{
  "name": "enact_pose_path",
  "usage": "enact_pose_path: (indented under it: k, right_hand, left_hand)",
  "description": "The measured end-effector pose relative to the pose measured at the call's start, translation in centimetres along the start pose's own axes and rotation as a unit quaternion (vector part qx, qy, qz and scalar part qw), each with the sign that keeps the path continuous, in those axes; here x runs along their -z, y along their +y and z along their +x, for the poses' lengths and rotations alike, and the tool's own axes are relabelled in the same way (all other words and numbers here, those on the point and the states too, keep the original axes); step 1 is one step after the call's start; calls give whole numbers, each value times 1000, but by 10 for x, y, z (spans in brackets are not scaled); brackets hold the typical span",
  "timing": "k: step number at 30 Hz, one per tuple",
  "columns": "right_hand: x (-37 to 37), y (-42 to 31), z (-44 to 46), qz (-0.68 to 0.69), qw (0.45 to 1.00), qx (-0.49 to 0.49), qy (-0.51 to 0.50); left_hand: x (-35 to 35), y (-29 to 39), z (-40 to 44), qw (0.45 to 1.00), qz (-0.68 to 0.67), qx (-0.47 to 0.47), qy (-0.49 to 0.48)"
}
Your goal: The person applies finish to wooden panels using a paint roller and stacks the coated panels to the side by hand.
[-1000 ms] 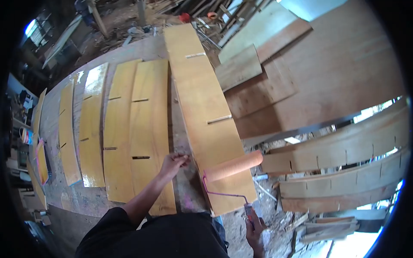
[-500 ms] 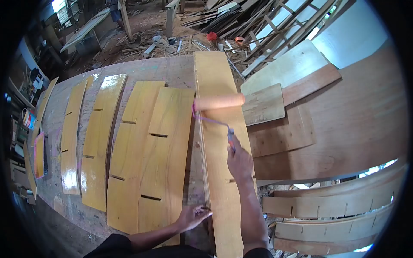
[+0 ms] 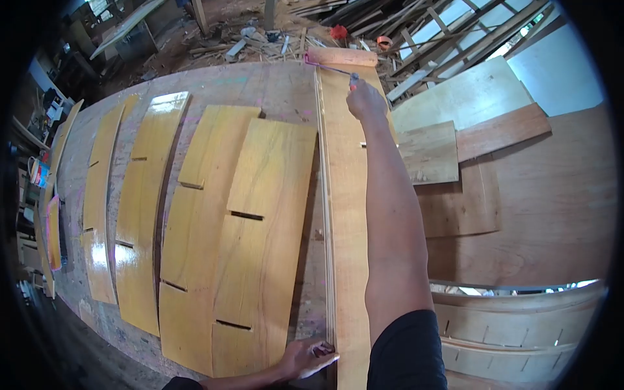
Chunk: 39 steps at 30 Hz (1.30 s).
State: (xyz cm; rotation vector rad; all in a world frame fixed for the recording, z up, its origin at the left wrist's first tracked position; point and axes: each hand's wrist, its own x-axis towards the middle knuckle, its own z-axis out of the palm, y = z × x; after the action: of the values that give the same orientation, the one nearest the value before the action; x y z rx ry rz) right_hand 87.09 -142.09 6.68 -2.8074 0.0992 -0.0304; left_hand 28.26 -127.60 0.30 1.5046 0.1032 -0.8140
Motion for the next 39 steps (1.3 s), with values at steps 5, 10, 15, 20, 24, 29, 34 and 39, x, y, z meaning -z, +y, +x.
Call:
enact_pose_path:
  k: [5, 10, 15, 20, 24, 29, 34, 39]
  right_hand:
    - [30, 30, -115, 5, 1000, 6, -17]
    - [77, 54, -319, 28, 999, -20, -14]
    - [114, 81, -523, 6, 997, -65, -35]
    - [135, 101, -710, 45, 994, -99, -27]
    - [165, 92, -831, 53, 981, -171, -71]
    - [188, 100, -956, 65, 967, -234, -84]
    - [189, 136, -1057, 97, 964, -243, -48]
    - [194, 179, -1077, 189, 942, -275, 10]
  left_hand:
    - [-1, 3, -15, 997, 52, -38, 36]
    - [18, 3, -32, 988, 120, -41, 93]
    - [32, -28, -48, 996, -2, -1, 89]
    - [15, -30, -59, 996, -63, 0, 64]
    - [-12, -37, -62, 996, -89, 8, 25]
    - [-51, -45, -65, 993, -119, 3, -1]
    - [-81, -46, -69, 993, -46, -56, 97]
    - [-98, -53, -78, 981, -59, -78, 167]
